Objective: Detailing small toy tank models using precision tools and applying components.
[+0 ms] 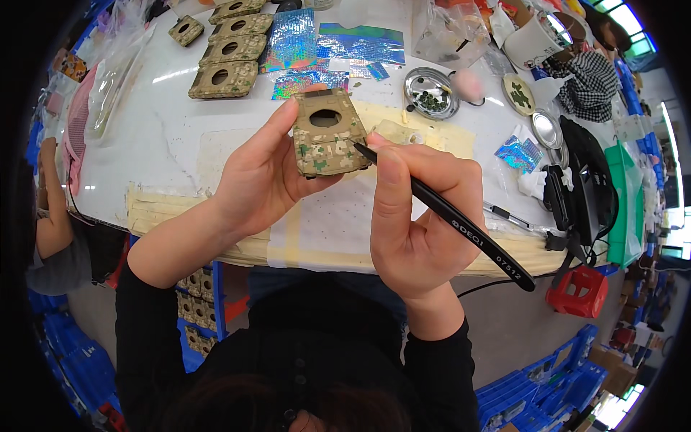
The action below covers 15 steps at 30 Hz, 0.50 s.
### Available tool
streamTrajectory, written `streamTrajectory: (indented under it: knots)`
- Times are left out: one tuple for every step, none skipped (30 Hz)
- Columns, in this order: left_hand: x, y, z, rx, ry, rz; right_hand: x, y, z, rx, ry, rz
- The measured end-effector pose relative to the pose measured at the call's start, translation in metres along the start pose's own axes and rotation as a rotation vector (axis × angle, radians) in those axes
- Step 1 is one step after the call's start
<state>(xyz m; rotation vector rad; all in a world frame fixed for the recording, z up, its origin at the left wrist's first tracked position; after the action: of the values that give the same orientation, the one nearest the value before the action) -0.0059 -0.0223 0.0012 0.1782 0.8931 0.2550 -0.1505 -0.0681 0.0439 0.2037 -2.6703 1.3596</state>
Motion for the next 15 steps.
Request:
streamTrajectory:
  knots:
    - [0.0004,-0.0001,-0.0001,-0.001,0.001,0.001,0.0000,0.0001,0.0004,0.004,-0.003,0.001]
    - [0.0006,-0.0001,-0.0001,-0.002,0.002,0.003,0.0000,0.0002,0.0005,0.008,-0.005,0.002]
    - [0.0004,0.0000,0.0000,-0.002,0.002,-0.001,0.0002,0.0003,0.0006,0.008,-0.004,0.002]
    - [-0.0001,0.0000,0.0001,-0.001,0.003,-0.005,0.0006,0.0004,0.0006,0.008,-0.002,0.001]
    - [-0.0005,0.0000,0.0001,-0.001,0.004,-0.009,0.0009,0.0006,0.0006,0.007,-0.001,0.001]
    - [-0.0004,-0.0002,0.0000,-0.001,0.005,-0.008,0.0008,0.0005,0.0004,0.006,-0.002,0.001]
    - [-0.0002,-0.0005,-0.0001,-0.002,0.006,-0.008,0.0006,0.0004,-0.0001,0.005,-0.003,0.001]
    - [-0.0001,-0.0007,-0.0001,-0.003,0.008,-0.008,0.0004,0.0002,-0.0004,0.003,-0.005,0.002]
    - [-0.0002,-0.0006,0.0001,-0.003,0.007,-0.008,0.0005,-0.0001,-0.0005,0.005,-0.004,0.003]
    - [-0.0004,-0.0003,0.0002,-0.003,0.007,-0.008,0.0006,-0.0002,-0.0003,0.007,-0.005,0.004]
    - [-0.0004,-0.0001,0.0003,-0.004,0.007,-0.008,0.0006,-0.0002,-0.0002,0.009,-0.005,0.005]
    - [-0.0003,0.0000,0.0003,-0.003,0.005,-0.007,0.0005,-0.0002,-0.0002,0.009,-0.006,0.005]
    - [-0.0002,0.0002,0.0006,-0.001,0.004,-0.006,0.0005,-0.0003,-0.0003,0.010,-0.008,0.004]
    - [-0.0001,0.0003,0.0008,0.000,0.003,-0.005,0.0004,-0.0003,-0.0004,0.011,-0.010,0.004]
    - [-0.0001,0.0005,0.0011,-0.001,0.002,-0.008,0.0005,-0.0004,-0.0002,0.012,-0.007,0.001]
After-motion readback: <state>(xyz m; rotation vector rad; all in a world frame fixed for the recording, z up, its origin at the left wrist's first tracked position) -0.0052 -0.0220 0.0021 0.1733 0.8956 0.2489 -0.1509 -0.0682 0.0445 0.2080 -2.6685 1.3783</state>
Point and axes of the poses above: each hand's wrist, its own y-axis away from the middle knuckle, its own x-axis out of the back of the hand, z = x × y, the point moved 3 cm from there along -y, towards the middle knuckle, and after that the axes turned 10 degrees about z, right-handed, at the moved point
